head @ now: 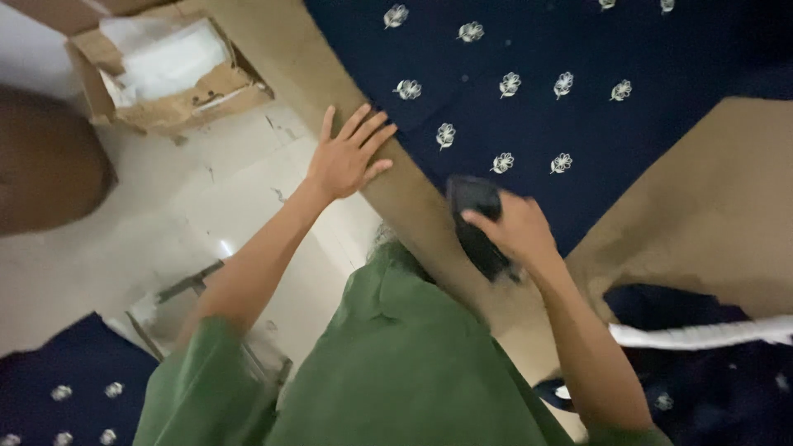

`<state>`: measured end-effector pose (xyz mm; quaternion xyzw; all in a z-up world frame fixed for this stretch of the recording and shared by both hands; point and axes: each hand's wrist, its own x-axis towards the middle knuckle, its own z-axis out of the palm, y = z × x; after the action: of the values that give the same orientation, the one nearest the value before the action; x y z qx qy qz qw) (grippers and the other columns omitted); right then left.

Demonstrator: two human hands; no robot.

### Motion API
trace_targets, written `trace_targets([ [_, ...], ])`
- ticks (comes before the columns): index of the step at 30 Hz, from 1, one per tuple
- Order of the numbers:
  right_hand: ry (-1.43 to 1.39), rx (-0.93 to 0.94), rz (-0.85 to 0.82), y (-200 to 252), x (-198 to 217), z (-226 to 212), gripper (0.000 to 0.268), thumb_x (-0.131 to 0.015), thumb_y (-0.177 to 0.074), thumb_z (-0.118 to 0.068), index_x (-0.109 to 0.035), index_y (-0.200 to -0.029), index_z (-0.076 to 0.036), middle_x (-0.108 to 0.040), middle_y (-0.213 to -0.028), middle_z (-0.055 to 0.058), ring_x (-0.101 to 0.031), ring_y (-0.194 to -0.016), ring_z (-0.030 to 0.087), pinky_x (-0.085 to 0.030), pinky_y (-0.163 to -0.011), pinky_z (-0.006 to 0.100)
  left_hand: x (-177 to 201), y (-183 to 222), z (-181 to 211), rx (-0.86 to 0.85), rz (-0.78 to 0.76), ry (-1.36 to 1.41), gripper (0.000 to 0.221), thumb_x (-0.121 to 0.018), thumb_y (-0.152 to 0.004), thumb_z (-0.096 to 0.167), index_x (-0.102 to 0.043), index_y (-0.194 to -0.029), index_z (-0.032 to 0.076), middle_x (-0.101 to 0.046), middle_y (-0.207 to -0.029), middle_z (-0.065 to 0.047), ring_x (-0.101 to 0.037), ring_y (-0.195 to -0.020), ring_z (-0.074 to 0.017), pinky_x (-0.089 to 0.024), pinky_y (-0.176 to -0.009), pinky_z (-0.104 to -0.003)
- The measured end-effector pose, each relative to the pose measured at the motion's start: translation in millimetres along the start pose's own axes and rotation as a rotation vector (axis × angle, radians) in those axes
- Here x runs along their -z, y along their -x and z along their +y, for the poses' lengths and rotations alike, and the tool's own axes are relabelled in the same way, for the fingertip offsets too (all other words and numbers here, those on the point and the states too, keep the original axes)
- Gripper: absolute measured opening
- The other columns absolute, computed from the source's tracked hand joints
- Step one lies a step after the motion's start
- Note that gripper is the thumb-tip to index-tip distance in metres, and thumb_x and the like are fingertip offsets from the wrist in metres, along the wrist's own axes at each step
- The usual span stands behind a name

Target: Ironing a dark blue patterned shirt on an ironing board using a steam iron.

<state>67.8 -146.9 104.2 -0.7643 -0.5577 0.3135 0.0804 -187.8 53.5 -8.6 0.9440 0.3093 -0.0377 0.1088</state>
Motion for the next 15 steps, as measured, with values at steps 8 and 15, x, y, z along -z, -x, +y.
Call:
trace_targets([
  [8,0.082,0.135,-0.048,-122,-17,-64,0.056,-0.071,-0.093,-0.052,-0.072,-0.102,0.003,-0.073,-0.098,0.027,-0.071,-0.099,0.047,-0.052,-0.085,0.056,-9,-31,33,0.447,0.670,0.709,0.038,-0.052,-0.109,0.054,-0.058,-0.137,0.028,-0.064,-0.133,0.004,-0.058,-0.129,-0.0198,-0.028,-0.115,-0.060],
  [15,0.023,0.027,-0.180,-42,-8,-36,0.058,-0.072,-0.087,-0.048,-0.071,-0.097,0.009,-0.073,-0.099,0.033,-0.069,-0.100,0.053,-0.051,-0.085,0.062,-16,-63,53,0.120,0.558,0.261,0.069,-0.083,-0.084,0.045,-0.049,-0.142,0.031,-0.052,-0.141,0.006,-0.053,-0.133,-0.0154,-0.039,-0.109,-0.043],
])
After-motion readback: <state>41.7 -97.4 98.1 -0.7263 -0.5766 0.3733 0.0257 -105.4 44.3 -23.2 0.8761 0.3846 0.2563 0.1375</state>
